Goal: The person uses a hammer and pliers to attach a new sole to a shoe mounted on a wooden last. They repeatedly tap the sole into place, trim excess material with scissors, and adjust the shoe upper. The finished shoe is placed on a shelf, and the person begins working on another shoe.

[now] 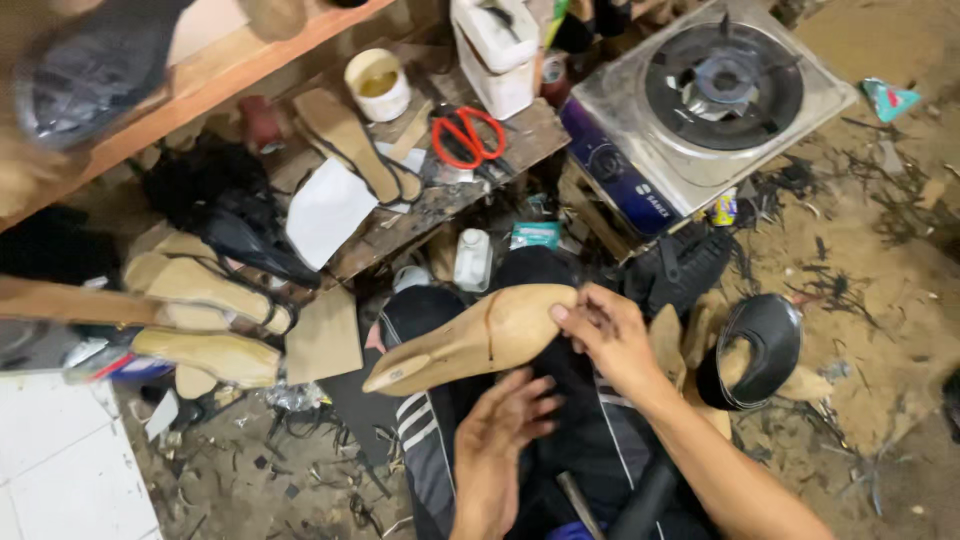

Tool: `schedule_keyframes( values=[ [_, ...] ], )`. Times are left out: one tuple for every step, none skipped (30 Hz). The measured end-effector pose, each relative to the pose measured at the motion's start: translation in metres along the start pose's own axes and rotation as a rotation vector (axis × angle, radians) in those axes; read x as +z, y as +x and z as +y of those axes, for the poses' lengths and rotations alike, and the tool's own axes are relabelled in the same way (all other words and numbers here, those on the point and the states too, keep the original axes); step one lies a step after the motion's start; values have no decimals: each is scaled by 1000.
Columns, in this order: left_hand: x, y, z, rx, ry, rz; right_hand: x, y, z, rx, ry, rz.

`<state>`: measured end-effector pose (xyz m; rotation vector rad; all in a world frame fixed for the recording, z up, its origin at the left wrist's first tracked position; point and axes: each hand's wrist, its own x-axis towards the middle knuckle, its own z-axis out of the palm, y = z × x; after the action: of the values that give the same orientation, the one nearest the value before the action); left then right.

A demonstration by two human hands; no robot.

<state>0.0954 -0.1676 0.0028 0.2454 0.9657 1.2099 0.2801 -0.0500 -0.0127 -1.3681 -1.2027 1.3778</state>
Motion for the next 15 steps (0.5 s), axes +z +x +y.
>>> schedule_keyframes(
  values=[
    [-14,2,2,219,146,207,-3,9,0,10,-30,-4],
    [-31,3,8,618,232,251,-6,14,-2,47,9,-10],
    [-50,6,21,689,329,501,-4,19,-6,84,49,-26],
    [-66,11,32,639,268,477,-3,20,-11,114,92,-45],
    [-77,18,41,587,208,452,-1,19,-17,22,-10,2],
    [-85,25,46,574,218,397,-2,18,-23,-66,-118,42],
    [-90,32,47,562,224,346,-4,15,-27,-155,-230,78],
    [-94,38,47,551,230,289,-10,14,-29,-226,-363,63],
    [-99,44,46,571,252,258,-19,12,-27,-296,-499,50],
    [-105,46,44,591,272,231,-31,12,-21,-362,-636,31],
    [-112,48,42,607,296,209,-46,15,-10,-258,-609,64],
    [-120,50,40,570,325,258,-65,16,4,-150,-579,91],
    [-129,54,37,539,352,310,-84,17,23,-47,-548,112],
    [-136,60,34,517,373,366,-100,20,45,-24,-486,203],
    [-143,65,31,648,462,409,-116,25,68,-6,-423,289]
  ],
)
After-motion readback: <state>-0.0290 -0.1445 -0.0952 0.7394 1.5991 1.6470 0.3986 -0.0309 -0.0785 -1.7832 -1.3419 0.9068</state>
